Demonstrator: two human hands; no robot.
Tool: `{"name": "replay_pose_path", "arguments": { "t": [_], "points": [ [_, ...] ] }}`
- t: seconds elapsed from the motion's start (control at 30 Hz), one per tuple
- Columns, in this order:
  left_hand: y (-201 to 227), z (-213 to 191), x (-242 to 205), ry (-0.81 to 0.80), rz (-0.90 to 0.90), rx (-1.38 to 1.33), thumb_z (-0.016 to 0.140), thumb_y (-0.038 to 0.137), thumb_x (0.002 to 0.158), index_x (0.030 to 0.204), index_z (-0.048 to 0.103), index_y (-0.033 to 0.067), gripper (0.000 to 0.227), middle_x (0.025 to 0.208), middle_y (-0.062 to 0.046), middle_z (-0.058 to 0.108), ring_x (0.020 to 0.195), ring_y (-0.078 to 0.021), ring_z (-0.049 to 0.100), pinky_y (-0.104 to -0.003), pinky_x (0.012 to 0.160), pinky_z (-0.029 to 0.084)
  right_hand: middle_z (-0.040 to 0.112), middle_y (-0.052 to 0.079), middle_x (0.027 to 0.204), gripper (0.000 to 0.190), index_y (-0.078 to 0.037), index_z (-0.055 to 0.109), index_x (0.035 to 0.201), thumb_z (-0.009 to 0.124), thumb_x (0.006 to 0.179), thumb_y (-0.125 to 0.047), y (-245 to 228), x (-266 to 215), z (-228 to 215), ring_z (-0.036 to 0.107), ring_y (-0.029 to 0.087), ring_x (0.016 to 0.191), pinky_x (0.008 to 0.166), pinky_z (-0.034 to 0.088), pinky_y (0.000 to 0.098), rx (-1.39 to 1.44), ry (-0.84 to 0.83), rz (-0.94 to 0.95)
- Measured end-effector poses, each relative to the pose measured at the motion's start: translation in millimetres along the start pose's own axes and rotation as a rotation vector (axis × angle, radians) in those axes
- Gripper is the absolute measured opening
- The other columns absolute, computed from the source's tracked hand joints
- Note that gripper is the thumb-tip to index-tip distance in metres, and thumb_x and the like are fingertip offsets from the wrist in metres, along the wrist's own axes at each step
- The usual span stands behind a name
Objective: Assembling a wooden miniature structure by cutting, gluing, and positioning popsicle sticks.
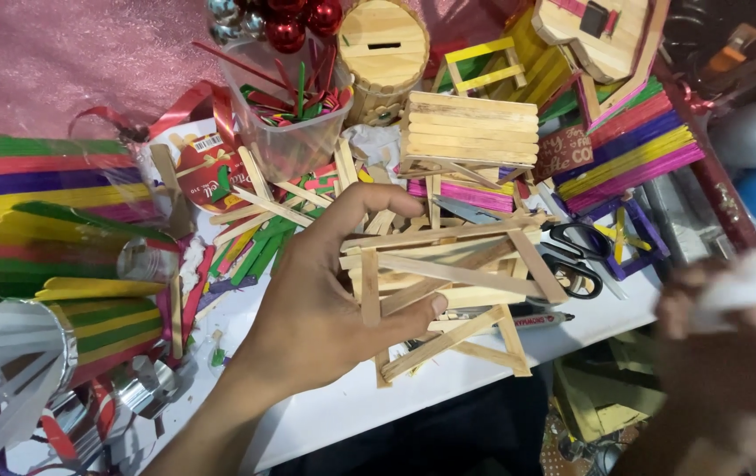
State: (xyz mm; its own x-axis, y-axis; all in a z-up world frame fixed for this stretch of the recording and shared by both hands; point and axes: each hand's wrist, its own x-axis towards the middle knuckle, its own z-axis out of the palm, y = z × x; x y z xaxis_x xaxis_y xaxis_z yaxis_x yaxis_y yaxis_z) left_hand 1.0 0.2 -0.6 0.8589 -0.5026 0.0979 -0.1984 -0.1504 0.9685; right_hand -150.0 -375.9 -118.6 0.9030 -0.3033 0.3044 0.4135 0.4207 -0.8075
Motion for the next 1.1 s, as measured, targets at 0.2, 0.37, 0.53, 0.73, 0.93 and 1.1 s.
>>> {"name": "replay_pose_path", "arguments": {
  "t": [0.2,0.37,0.53,0.73,0.93,1.1],
  "points": [
    [2,5,0,-0.026,-0.064,-0.043,0.087,0.022,0.073,0.118,0.059,0.0195,0.053,0.101,0.005,0.074,0.078,-0.0061,0.067,-0.024,0.071,0.054,0.068,0.021,0.107,0.011,-0.008,0.061,0.108,0.052,0.102,-0.004,35,24,114,0.068,0.026,0.087,0.07,0.059,0.0301,-0.299,0.082,-0.121],
    [5,9,1,-0.011,-0.097,0.059,0.086,0.03,0.073,0.115,0.062,0.0208,0.05,0.079,0.008,0.08,0.07,-0.0025,0.067,-0.023,0.068,0.055,0.063,0.016,0.128,0.038,-0.001,0.067,0.114,0.065,0.09,-0.031,31,33,140,0.058,0.029,0.124,0.111,0.043,0.0401,-0.721,-0.129,-0.029],
    [9,8,2,-0.094,-0.154,0.053,0.085,0.032,0.07,0.119,0.061,0.022,0.055,0.081,0.007,0.077,0.068,-0.0042,0.069,-0.023,0.061,0.057,0.072,0.012,0.12,0.033,-0.006,0.076,0.108,0.083,0.076,-0.013,25,51,159,0.07,0.027,0.11,0.097,0.055,0.0388,-0.718,-0.357,0.169],
    [9,5,3,-0.068,-0.234,-0.099,0.091,0.025,0.066,0.128,0.059,0.0188,0.07,0.077,0.004,0.071,0.061,-0.0051,0.061,-0.022,0.052,0.051,0.063,-0.005,0.058,0.013,-0.009,0.08,0.086,0.085,0.077,-0.016,43,38,147,0.044,0.008,0.05,0.047,0.033,0.0237,-0.65,-0.118,0.323],
    [-13,6,-1,-0.131,0.098,-0.529,0.062,0.091,0.078,0.149,0.036,0.0007,0.117,0.11,-0.006,0.071,0.097,-0.0157,0.065,-0.029,0.08,0.053,0.075,0.021,0.119,0.043,0.008,0.068,0.122,0.071,0.082,-0.007,64,33,175,0.073,0.035,0.109,0.093,0.062,0.0452,-0.158,0.124,0.281],
    [-16,18,-8,-0.127,0.256,-0.543,0.067,0.036,0.086,0.156,0.02,0.0013,0.091,0.124,-0.013,0.045,0.118,-0.0245,0.056,-0.039,0.107,0.048,0.071,0.024,0.126,0.043,0.008,0.064,0.129,0.069,0.09,-0.009,77,32,209,0.068,0.039,0.117,0.108,0.053,0.0514,0.067,0.14,0.136]
  ]
}}
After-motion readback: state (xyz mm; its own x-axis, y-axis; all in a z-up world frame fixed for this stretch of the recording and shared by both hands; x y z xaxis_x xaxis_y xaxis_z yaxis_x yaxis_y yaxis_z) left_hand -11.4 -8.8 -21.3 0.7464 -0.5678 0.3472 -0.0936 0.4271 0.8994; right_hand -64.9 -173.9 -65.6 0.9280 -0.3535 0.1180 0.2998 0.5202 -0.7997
